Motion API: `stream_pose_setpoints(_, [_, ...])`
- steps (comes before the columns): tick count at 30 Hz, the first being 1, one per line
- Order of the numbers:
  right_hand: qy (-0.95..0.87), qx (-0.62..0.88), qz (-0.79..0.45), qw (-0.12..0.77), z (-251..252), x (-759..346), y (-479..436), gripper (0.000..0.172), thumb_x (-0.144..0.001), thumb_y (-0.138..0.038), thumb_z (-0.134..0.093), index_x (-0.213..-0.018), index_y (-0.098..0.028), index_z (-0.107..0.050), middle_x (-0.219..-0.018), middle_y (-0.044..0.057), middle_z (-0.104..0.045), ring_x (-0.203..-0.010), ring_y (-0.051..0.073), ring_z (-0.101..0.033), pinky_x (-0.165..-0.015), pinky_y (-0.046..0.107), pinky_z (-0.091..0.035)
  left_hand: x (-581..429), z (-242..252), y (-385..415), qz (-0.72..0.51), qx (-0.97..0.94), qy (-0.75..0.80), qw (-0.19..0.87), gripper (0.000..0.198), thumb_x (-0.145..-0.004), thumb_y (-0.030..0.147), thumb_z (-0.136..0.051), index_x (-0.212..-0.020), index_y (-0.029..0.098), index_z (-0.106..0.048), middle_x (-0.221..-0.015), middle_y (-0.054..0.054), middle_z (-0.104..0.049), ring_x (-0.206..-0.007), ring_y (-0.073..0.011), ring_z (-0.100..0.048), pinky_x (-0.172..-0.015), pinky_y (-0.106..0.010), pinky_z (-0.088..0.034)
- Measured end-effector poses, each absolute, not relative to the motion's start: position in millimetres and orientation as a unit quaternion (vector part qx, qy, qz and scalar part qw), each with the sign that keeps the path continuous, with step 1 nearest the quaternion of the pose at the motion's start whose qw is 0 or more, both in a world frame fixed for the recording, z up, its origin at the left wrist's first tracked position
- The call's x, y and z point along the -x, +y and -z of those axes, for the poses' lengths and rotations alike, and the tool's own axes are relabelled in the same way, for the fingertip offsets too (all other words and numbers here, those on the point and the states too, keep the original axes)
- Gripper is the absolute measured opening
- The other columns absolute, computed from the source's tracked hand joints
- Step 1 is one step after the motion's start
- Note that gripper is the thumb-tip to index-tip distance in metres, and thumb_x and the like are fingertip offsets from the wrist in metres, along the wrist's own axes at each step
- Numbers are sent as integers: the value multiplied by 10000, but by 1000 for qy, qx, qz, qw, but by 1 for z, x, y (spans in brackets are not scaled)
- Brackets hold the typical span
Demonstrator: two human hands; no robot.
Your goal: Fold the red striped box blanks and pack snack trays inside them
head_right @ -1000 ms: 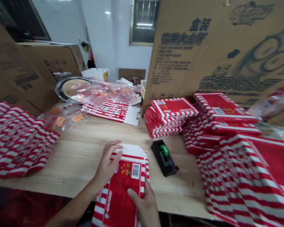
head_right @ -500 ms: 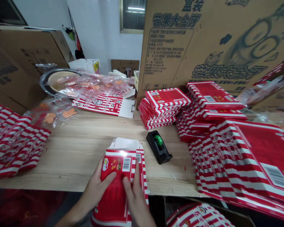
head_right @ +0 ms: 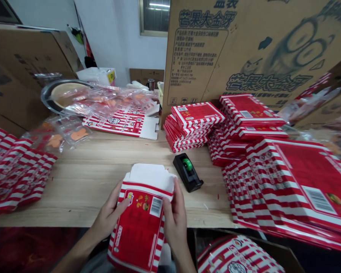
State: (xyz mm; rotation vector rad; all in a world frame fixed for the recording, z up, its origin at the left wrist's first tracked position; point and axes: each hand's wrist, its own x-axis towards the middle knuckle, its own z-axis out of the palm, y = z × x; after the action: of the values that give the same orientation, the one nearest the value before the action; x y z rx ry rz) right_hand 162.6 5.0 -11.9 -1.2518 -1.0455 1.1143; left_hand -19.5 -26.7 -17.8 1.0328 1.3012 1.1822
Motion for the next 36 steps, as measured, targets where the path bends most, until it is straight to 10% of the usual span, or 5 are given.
stream_pose_setpoints(6, [-521,539,-443,491,7,-175,15,371,-819,-475,-476,-852,-195,-717,-919,80,-713,-889,245,-637,-807,359,-493,26,19,-14,-460,-500,530,507,416,-859,359,-472,-1242,201,-434,-967,-57,-674,-821,-160,-631,-700,-227,-512])
stream_pose_setpoints(10, [-465,511,-526,496,2,-178,19,392,-799,-439,-547,-1138,-251,-605,-1010,43,-690,-948,217,-621,-796,323,-501,32,15,-8,-435,-552,524,481,275,-875,340,-440,-1106,198,-487,-779,-7,-655,-685,-127,-603,-634,-200,-483])
stream_pose_setpoints(18, [-538,441,-566,442,-22,-187,34,119,-746,-311,-652,-792,-215,-707,-1056,60,-679,-978,213,-614,-849,321,-474,36,3,-11,-395,-616,526,433,270,-900,299,-359,-1105,202,-507,-920,-35,-639,-740,-135,-587,-666,-210,-464])
stream_pose_setpoints(27, [-749,378,-432,332,-49,-182,48,334,-848,-222,-489,-1164,-292,-573,-1153,-10,-630,-1021,203,-617,-912,368,-463,41,-4,-12,-398,-625,529,414,261,-889,270,-389,-1102,219,-532,-1000,-30,-643,-833,-147,-595,-728,-209,-468])
stream_pose_setpoints(36, [-716,376,-534,248,-68,-182,48,261,-851,-287,-501,-1072,-276,-639,-1010,-11,-702,-913,193,-656,-805,319,-507,43,-6,-20,-388,-629,515,433,288,-899,256,-374,-1144,224,-521,-1066,-40,-631,-922,-166,-591,-789,-225,-461])
